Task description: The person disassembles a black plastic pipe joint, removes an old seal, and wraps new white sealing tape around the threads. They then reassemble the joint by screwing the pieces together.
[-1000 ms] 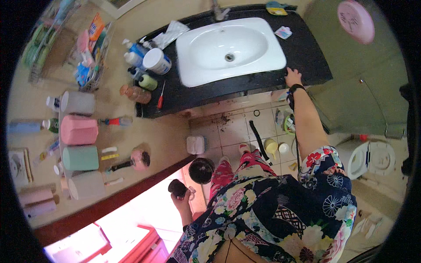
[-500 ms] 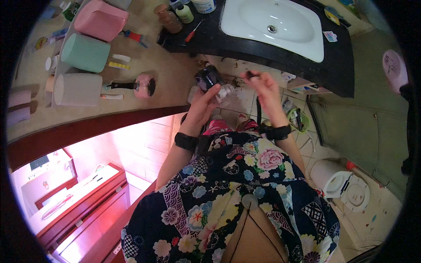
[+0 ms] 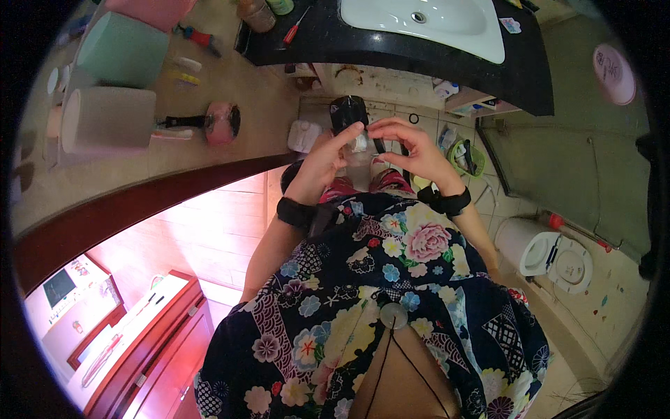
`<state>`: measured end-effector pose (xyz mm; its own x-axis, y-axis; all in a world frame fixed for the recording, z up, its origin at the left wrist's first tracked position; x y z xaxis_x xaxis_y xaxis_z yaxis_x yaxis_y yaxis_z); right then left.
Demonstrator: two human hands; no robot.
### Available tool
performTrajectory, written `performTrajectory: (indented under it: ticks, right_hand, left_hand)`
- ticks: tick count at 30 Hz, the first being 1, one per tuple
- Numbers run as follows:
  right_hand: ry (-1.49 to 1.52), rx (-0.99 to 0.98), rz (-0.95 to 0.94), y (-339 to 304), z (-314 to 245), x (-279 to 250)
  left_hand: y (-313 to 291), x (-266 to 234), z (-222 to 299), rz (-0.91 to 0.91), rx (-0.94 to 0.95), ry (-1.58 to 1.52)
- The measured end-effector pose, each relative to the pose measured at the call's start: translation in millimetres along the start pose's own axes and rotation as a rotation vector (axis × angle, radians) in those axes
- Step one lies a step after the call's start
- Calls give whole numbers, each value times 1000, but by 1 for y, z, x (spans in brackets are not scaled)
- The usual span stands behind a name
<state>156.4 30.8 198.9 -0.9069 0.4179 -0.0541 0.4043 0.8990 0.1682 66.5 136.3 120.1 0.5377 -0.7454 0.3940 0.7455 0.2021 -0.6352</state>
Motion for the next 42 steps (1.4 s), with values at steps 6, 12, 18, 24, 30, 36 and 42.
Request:
performTrajectory:
  ticks: [6, 12, 18, 24, 30, 36, 42]
  right_hand:
    - [-86, 147, 87, -22, 29, -10]
    - [332, 608, 298, -55, 99, -7]
    - [118, 264, 439, -95, 62, 1]
    - [322, 556, 584, -128, 95, 10]
    - [363, 936, 490, -164, 113, 48]
    - [384, 703, 612, -169, 102, 70]
    - [438, 604, 668, -172, 120, 83]
  left_hand:
    - [4, 10, -13, 22, -18, 110]
    - [27, 21, 9, 55, 332, 502]
    - [26, 25, -26, -60, 229, 544]
    - [18, 34, -44, -175, 210, 554]
    - [12, 26, -66, -193, 119, 520]
    - [-1, 3, -101, -195, -59, 468]
    - [-4, -26, -117, -81, -132, 593]
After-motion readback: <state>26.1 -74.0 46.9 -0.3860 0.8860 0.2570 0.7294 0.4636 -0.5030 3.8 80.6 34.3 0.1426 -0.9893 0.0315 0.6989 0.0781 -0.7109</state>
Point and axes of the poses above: each hand's wrist, its own y-axis towards the middle knuckle, its own x-axis out of the palm, z = x × y, the point moved 10 cm from there along y, towards the middle knuckle, and after that the axes turned 2 degrees about z, right-handed, at the moved point
